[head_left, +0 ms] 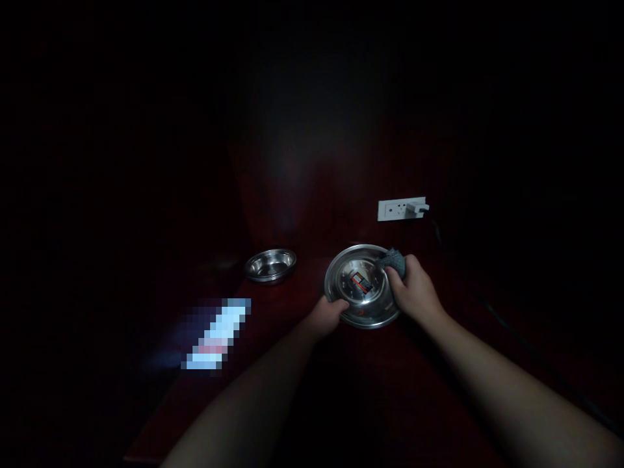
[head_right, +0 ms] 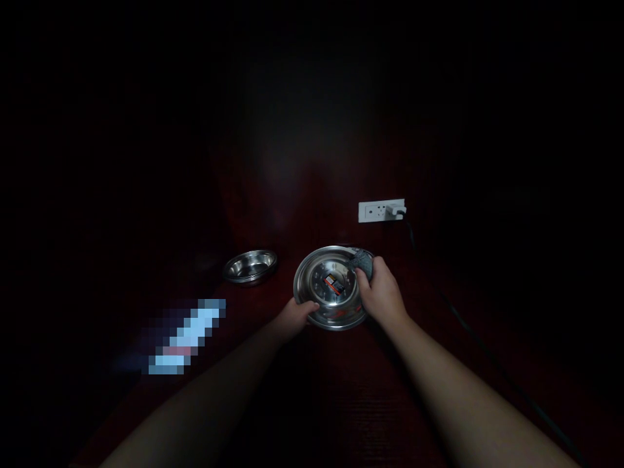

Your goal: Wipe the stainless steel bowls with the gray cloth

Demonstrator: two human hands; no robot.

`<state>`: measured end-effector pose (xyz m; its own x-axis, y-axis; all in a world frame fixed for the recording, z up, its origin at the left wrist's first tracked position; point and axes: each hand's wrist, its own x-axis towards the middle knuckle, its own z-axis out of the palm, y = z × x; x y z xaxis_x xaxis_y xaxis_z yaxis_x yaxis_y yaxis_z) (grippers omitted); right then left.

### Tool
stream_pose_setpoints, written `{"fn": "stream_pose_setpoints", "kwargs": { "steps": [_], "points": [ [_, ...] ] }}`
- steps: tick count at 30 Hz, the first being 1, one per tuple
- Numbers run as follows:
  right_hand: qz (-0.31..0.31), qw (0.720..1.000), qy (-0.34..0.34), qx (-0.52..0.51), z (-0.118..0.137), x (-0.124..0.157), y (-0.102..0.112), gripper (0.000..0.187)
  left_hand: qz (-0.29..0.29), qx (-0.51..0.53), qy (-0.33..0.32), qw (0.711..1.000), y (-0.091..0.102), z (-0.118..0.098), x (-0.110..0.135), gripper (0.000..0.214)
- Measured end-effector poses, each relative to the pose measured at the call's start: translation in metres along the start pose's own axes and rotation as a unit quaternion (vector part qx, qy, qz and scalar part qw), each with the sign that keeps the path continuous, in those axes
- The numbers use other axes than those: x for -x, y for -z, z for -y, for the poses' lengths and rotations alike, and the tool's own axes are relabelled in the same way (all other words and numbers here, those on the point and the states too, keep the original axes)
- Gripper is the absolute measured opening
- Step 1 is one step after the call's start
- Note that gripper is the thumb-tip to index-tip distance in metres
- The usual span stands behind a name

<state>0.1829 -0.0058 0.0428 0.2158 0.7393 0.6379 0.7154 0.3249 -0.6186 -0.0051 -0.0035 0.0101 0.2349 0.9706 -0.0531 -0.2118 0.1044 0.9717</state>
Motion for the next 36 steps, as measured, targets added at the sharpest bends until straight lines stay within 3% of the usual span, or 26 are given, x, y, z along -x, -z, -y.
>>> {"fn": "stream_pose_setpoints", "kwargs": {
  "steps": [11,16,22,28,36],
  "points": [
    [-0.042,0.998,-0.04,-0.019,0.005,-0.001,0.004,0.025,0.046,-0.037,-0.008,0.998,0.003,-0.002,0.003,0.023],
    [-0.002,0.992,-0.103,-0.076,-0.004,-0.001,-0.005,0.026,0.072,0.028,-0.082,0.994,0.0,-0.001,0.003,0.051],
    [0.011,0.983,-0.126,-0.132,-0.01,0.001,-0.015,0.026,-0.025,-0.047,-0.244,0.968,0.001,-0.004,-0.001,0.067],
    [-0.004,0.988,-0.112,-0.111,-0.003,0.004,-0.011,0.027,-0.057,-0.046,-0.204,0.976,0.001,-0.002,-0.005,0.061],
    [-0.003,0.988,-0.1,-0.119,0.003,0.006,-0.007,0.022,-0.1,-0.061,-0.223,0.968,0.003,-0.002,-0.007,0.055]
  ]
}}
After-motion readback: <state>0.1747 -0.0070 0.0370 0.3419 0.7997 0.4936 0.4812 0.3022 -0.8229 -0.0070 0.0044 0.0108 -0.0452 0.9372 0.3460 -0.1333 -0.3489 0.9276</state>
